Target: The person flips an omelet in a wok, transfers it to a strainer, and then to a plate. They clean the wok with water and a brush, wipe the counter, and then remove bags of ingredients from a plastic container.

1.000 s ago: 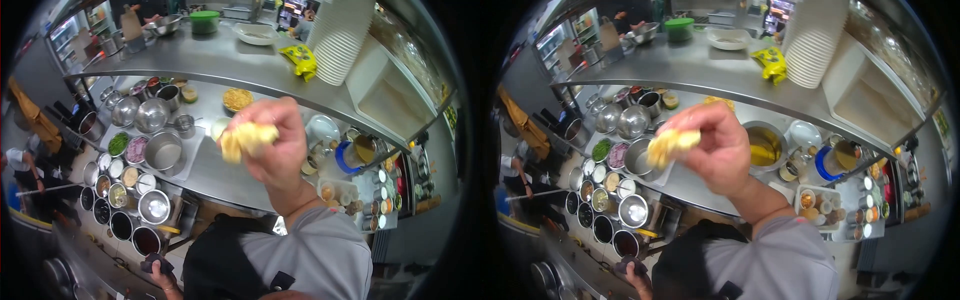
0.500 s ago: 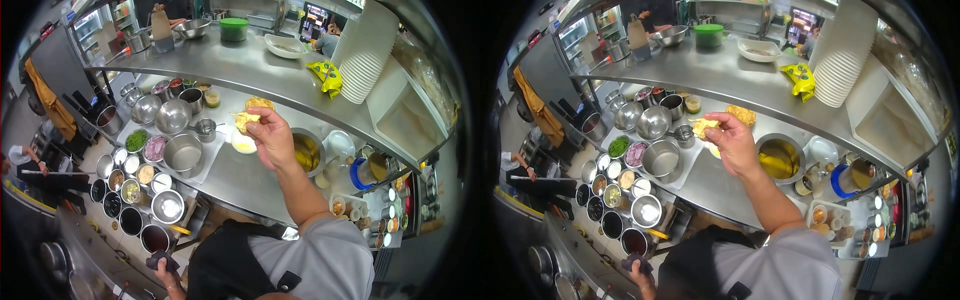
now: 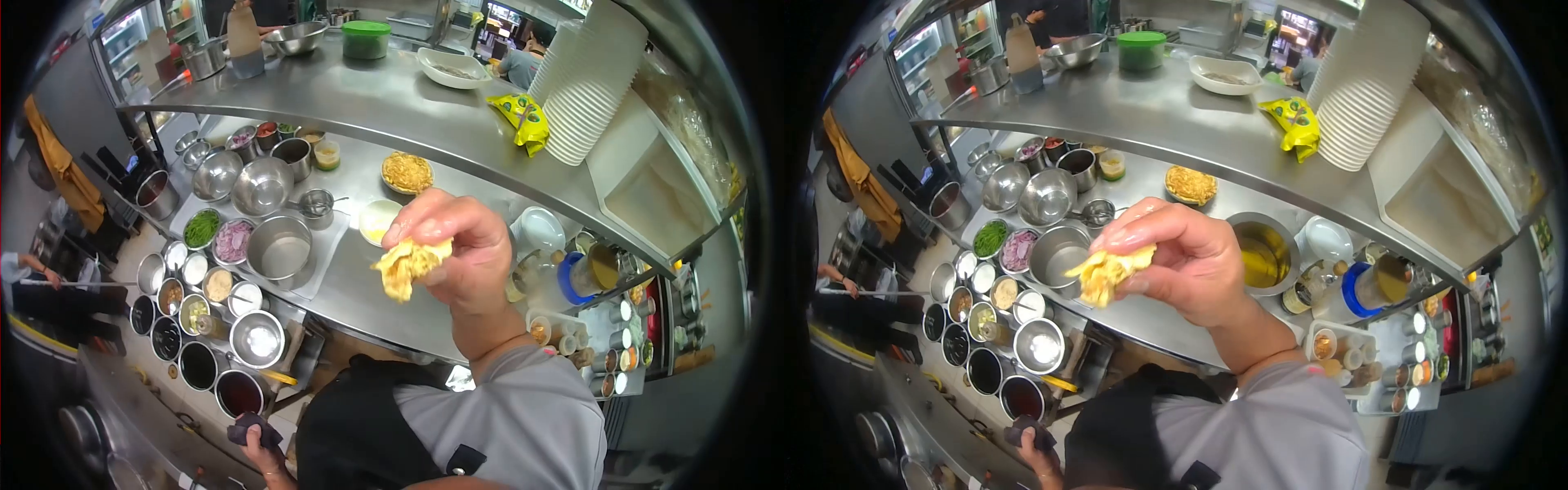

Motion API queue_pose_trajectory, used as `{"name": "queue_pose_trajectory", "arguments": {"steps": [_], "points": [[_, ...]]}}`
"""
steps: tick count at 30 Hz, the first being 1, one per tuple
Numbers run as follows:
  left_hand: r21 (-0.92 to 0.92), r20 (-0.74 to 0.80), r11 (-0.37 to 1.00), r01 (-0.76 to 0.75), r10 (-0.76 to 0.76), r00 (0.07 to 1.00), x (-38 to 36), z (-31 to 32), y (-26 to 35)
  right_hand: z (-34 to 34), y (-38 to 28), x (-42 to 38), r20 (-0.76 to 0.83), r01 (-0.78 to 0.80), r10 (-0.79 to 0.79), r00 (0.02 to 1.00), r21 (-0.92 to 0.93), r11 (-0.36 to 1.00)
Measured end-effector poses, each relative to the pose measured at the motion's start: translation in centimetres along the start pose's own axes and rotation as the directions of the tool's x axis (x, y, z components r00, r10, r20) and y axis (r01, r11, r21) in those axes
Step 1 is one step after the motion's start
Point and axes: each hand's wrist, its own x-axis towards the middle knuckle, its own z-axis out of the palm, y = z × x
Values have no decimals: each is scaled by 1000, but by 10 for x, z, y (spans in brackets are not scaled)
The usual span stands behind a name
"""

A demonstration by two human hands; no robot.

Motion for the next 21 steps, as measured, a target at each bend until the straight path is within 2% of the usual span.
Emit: {"name": "queue_pose_trajectory", "arguments": {"steps": [2, 4, 5, 6, 8, 9, 11, 12, 14, 15, 16, 18, 19, 21], "points": [[-7, -51, 1000, -12, 12, 999, 1, 14, 7, 11, -9, 7, -8, 5, -4, 1000, 17, 1000], [-5, -72, 1000, -11, 10, 997, -3, 19, 10, 21, -20, 8, 41, -37, 32, 999, 130, 991], [-11, -90, 1000, -22, 21, 996, -1, 24, 8, 27, -24, 9, 35, -25, 20, 999, 142, 990], [-14, -89, 1000, -21, 20, 996, 1, 23, 7, 32, -21, 12, 66, 58, -69, 995, 160, 985], [18, -67, 1000, 10, -9, 998, 3, 20, 5, 37, -34, 22, 202, -37, -21, 979, 278, 960], [14, -65, 1000, 10, -9, 998, 3, 21, 8, 39, -38, 26, 205, -37, -20, 979, 275, 961], [6, -8, 998, 59, -59, 998, 4, 23, 14, 41, -44, 35, 382, -12, -77, 921, 224, 975], [3, -8, 998, 59, -59, 998, 3, 19, 14, 44, -43, 37, 384, -12, -77, 920, 224, 975], [-13, -30, 998, 63, -64, 998, 11, 12, 2, 52, -38, 41, 465, 15, -201, 862, 374, 927], [-5, -11, 1000, 14, -14, 1000, 14, 8, -4, 61, -36, 39, 431, 26, -250, 867, 462, 887], [-9, -6, 1000, 10, -11, 1000, 20, 9, -9, 70, -33, 36, 435, 29, -252, 864, 458, 889], [13, -3, 999, 32, -32, 999, 16, 4, 0, 88, -25, 25, 167, 264, -381, 909, 477, 838], [29, -21, 999, 40, -39, 999, 12, 5, 2, 87, -18, 29, 151, 268, -377, 914, 473, 839], [68, -41, 997, 40, -37, 998, 5, 26, 18, 81, -5, 42, 196, 415, -572, 796, 510, 753]]}}
